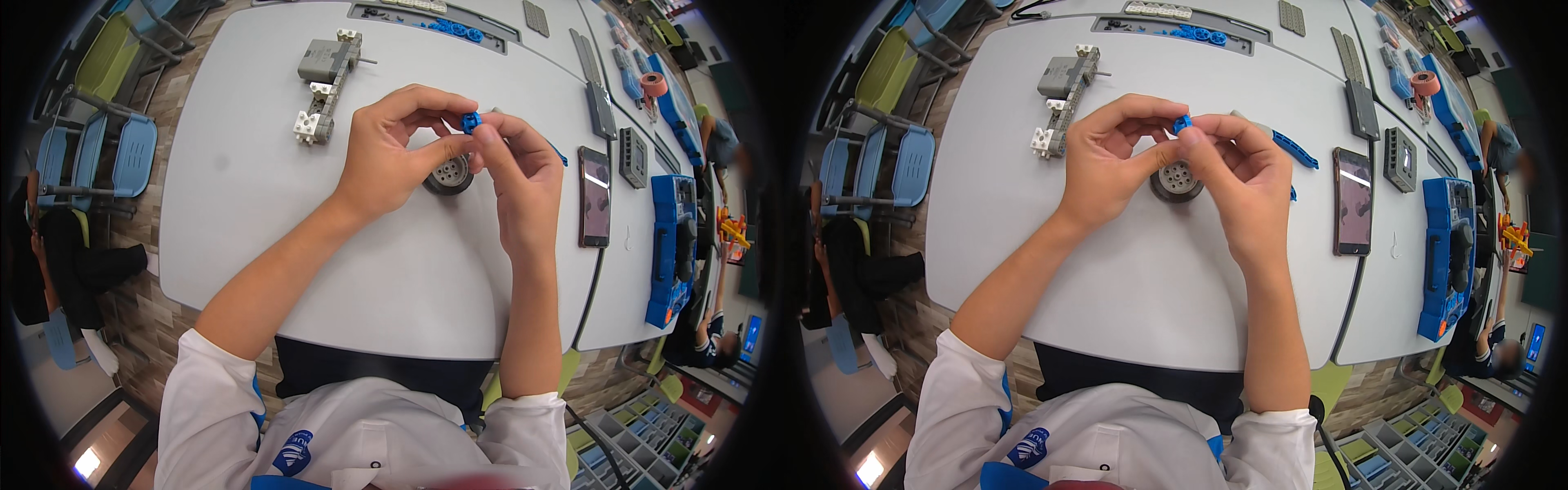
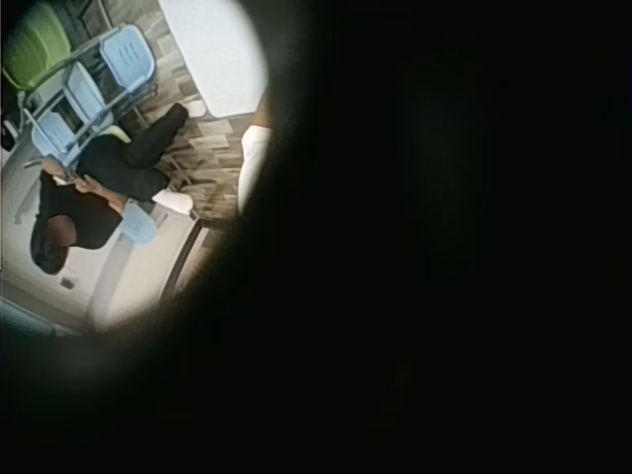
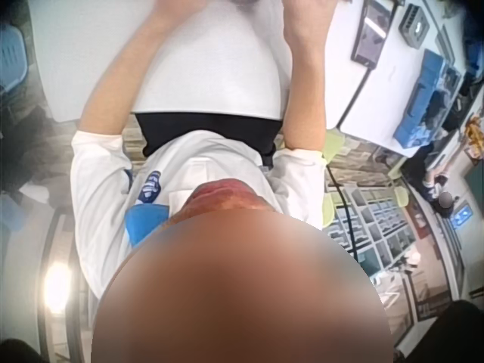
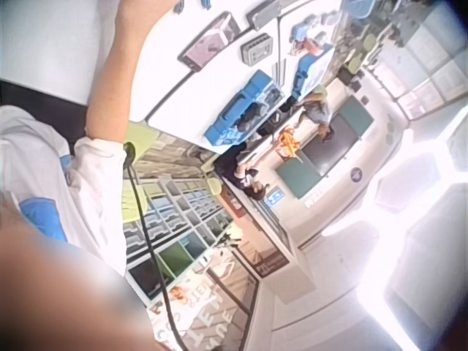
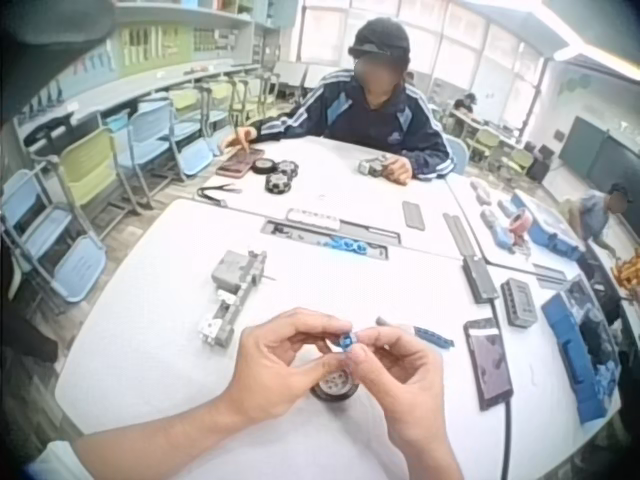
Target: The person assembles a small mechanical device using a motor, a wheel, and various plastic connectors. They use pliers to adjust components and attach a blue hub to a grey wheel, then fit the wheel onto the motor shaft.
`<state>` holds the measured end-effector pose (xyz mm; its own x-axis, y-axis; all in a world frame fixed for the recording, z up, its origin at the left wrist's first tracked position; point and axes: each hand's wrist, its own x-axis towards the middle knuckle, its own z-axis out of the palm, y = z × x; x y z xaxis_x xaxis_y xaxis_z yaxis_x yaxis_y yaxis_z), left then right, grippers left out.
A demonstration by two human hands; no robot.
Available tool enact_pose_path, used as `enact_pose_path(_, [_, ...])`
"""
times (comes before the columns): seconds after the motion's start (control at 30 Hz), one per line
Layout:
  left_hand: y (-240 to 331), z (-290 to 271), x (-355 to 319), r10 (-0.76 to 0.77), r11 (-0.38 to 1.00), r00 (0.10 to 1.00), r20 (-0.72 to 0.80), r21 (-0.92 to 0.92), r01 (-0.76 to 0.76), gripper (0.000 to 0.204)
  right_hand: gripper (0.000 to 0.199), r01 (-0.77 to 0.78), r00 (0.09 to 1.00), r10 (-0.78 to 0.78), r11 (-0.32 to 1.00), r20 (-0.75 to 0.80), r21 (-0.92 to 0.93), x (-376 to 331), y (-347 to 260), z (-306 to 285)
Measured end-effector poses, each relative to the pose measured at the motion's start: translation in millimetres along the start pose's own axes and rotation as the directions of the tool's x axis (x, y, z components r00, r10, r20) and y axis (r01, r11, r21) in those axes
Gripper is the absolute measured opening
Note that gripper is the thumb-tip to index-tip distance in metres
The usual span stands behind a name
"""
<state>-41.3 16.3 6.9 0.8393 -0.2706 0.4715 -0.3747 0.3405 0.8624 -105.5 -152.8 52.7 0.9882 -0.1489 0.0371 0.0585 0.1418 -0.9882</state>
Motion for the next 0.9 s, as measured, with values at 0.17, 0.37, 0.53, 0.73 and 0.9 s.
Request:
enact_pose_path(0.17, [1,-1,-1,0.005,0.996,1.0,-0.008,0.091,-0.004,0.03,0.025,-0.014,1.0,0.014,0.999,0.004,-0.029,-2,2,3])
enact_pose_path(0.37, [4,1,1,-0.013,1.0,1.0,-0.001,0.024,0.013,0.034,0.028,-0.015,1.0,0.014,1.0,-0.027,-0.027,2,1,-1])
enact_pose_path(0.53, [8,-2,2,0.09,0.954,0.995,0.039,0.283,-0.097,0.03,0.028,-0.032,0.997,0.036,0.997,-0.062,0.067,4,-3,-3])
enact_pose_path(0.73, [5,2,1,0.068,0.976,0.997,-0.032,0.209,-0.06,0.025,0.028,-0.038,0.998,0.041,0.997,-0.047,0.063,5,2,-1])
enact_pose_path(0.9, [6,4,0,-0.111,0.994,0.994,-0.026,-0.004,0.11,0.022,0.025,0.014,0.999,-0.013,1.0,-0.039,0.026,5,8,0])
